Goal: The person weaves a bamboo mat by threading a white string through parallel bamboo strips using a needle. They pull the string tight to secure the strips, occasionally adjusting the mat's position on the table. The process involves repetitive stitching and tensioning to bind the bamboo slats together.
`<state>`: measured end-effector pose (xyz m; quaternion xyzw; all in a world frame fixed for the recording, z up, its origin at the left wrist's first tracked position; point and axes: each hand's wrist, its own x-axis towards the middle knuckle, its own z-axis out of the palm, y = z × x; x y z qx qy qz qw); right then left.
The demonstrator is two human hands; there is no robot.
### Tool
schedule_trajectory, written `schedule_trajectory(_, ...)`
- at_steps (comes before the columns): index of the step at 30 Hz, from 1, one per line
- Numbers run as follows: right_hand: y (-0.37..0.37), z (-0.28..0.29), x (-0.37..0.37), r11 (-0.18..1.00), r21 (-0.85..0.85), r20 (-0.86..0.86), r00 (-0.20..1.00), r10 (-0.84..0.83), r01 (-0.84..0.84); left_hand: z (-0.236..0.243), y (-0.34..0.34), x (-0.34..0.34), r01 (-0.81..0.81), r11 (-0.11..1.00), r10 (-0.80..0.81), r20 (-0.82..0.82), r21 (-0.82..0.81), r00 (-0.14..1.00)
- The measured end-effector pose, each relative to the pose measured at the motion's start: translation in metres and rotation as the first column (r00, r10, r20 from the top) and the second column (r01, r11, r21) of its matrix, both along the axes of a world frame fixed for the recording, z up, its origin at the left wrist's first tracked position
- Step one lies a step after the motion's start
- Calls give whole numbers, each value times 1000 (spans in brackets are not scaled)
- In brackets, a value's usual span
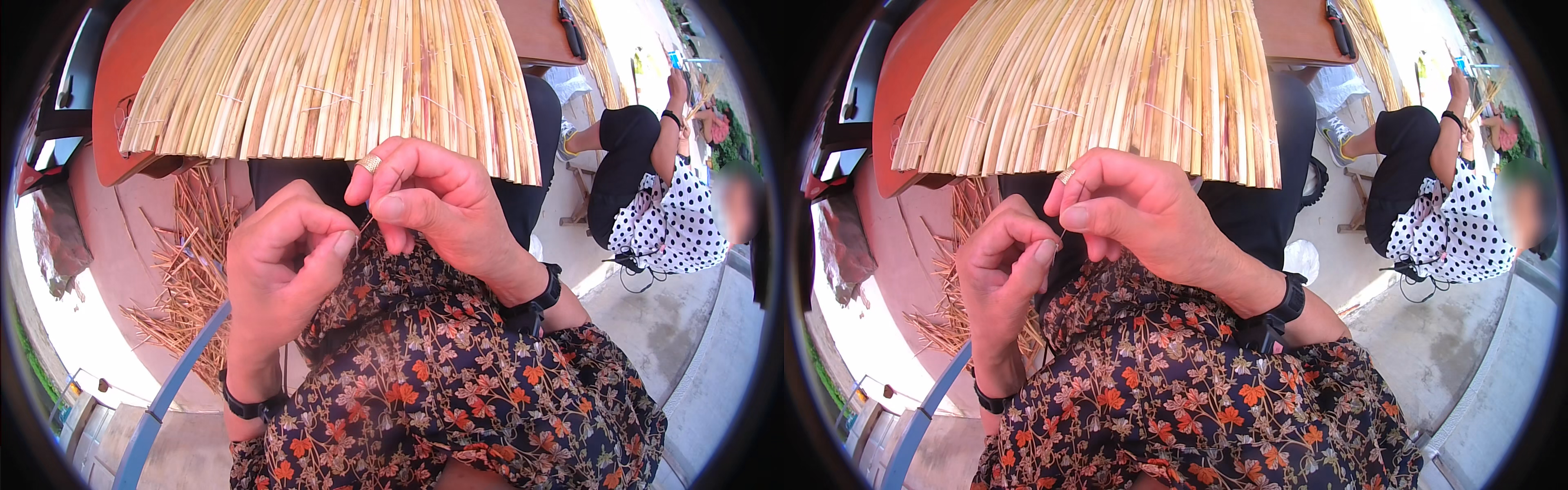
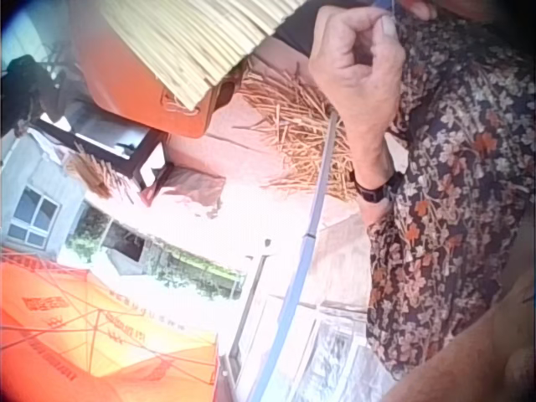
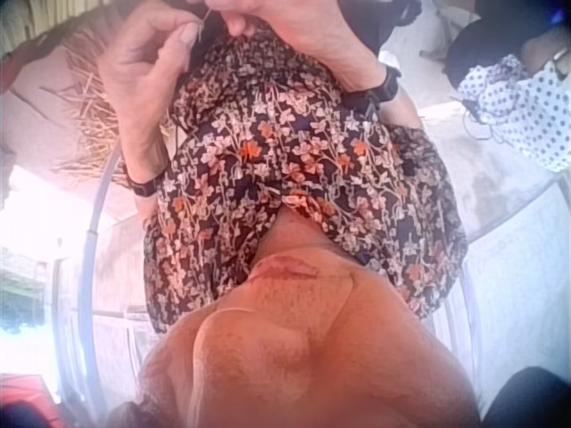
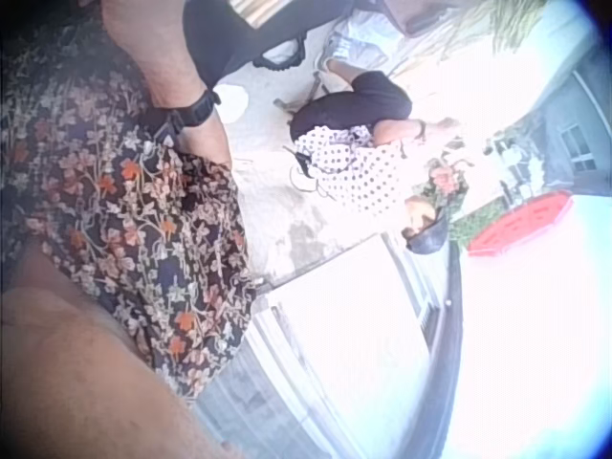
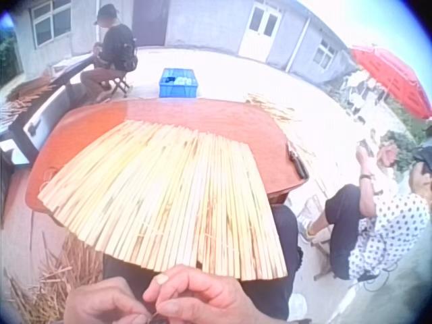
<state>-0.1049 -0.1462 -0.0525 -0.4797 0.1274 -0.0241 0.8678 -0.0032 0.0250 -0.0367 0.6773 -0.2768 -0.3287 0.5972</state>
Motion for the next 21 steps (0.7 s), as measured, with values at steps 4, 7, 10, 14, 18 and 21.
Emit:
schedule_trajectory(4,0,-4,-1,995,-89,50,998,40,-36,8,-9,-6,-62,983,-2,348,173,938)
schedule_trajectory(7,4,1,-1,987,155,162,987,24,-49,-28,-5,5,-270,911,-4,661,312,750)
schedule_trajectory(10,-1,6,4,950,311,93,996,-8,-21,-29,10,15,-100,912,-32,311,398,950)
schedule_trajectory(14,-8,-3,6,957,290,42,999,-12,-1,-15,6,9,160,939,-161,-22,304,987)
schedule_trajectory(18,-2,-3,6,975,219,53,998,-38,26,-7,2,-4,76,987,-41,-238,141,970)
schedule_trajectory(21,-2,-3,1,987,162,26,1000,-14,10,0,2,-7,21,999,4,-461,48,888)
